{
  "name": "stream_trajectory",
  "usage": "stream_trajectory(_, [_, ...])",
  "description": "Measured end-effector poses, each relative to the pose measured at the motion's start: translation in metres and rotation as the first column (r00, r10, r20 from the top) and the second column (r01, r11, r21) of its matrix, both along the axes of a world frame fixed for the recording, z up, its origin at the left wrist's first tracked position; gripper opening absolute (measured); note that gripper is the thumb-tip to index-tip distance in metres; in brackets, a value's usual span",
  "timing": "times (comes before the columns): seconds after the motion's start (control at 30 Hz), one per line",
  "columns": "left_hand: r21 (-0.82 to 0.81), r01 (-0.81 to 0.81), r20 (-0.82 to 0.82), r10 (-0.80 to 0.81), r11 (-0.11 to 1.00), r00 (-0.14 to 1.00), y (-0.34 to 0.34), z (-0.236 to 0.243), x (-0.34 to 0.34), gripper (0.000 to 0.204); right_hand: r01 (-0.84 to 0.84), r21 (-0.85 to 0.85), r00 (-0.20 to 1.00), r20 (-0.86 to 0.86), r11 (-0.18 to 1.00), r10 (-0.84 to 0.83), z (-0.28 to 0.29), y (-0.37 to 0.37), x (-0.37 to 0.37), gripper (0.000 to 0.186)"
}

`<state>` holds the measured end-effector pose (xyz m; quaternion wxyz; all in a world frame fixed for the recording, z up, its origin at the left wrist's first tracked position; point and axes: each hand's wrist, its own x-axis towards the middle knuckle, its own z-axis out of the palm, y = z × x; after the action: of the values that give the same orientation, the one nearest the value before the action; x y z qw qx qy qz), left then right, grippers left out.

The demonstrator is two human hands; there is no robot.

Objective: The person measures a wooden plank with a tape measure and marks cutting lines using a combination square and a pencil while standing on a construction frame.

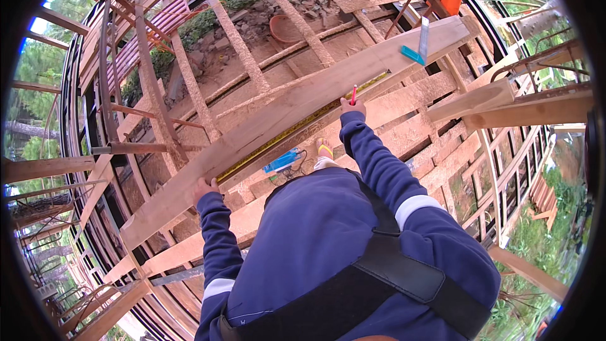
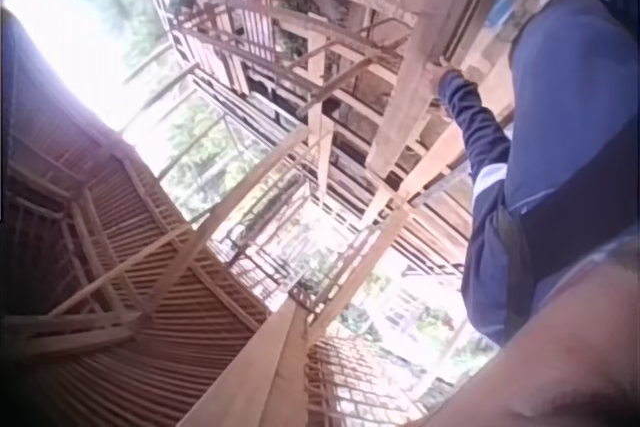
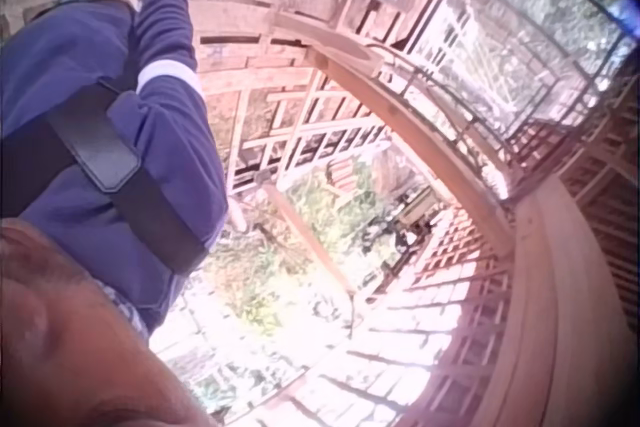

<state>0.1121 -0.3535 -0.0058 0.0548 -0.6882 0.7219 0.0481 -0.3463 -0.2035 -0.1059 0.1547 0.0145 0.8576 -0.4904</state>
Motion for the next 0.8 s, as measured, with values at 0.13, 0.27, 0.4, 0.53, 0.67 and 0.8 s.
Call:
stream_trajectory(0.13, [-0.018, -0.014, 0.007, 0.014, 1.000, 1.000, 0.001, -0.008, 0.005, 0.037, -0.019, -0.045, 0.999, 0.042, 0.999, 0.021, -0.007, 0.000, -0.002, 0.039])
stream_trajectory(0.27, [0.013, -0.081, 0.009, 0.081, 0.997, 0.997, 0.002, -0.006, 0.005, 0.037, -0.051, -0.062, 0.999, -0.008, 0.997, 0.051, -0.004, 0.002, 0.004, 0.040])
stream_trajectory(0.4, [0.070, -0.043, 0.025, 0.042, 0.997, 0.999, -0.007, -0.001, 0.003, 0.037, -0.079, -0.032, 0.996, -0.048, 0.996, 0.078, -0.001, 0.007, 0.003, 0.039])
stream_trajectory(0.53, [0.106, -0.057, 0.008, 0.057, 0.993, 0.998, -0.006, 0.002, 0.007, 0.037, -0.134, -0.013, 0.989, -0.062, 0.991, 0.133, 0.000, 0.004, 0.005, 0.035])
stream_trajectory(0.67, [0.113, -0.045, 0.035, 0.042, 0.993, 0.999, -0.008, 0.002, -0.001, 0.037, -0.114, -0.049, 0.992, -0.060, 0.992, 0.111, -0.002, 0.007, 0.002, 0.036])
stream_trajectory(0.8, [0.162, -0.067, 0.065, 0.057, 0.985, 0.996, -0.012, 0.004, -0.002, 0.037, -0.146, -0.015, 0.988, -0.051, 0.989, 0.145, -0.002, 0.008, 0.013, 0.035])
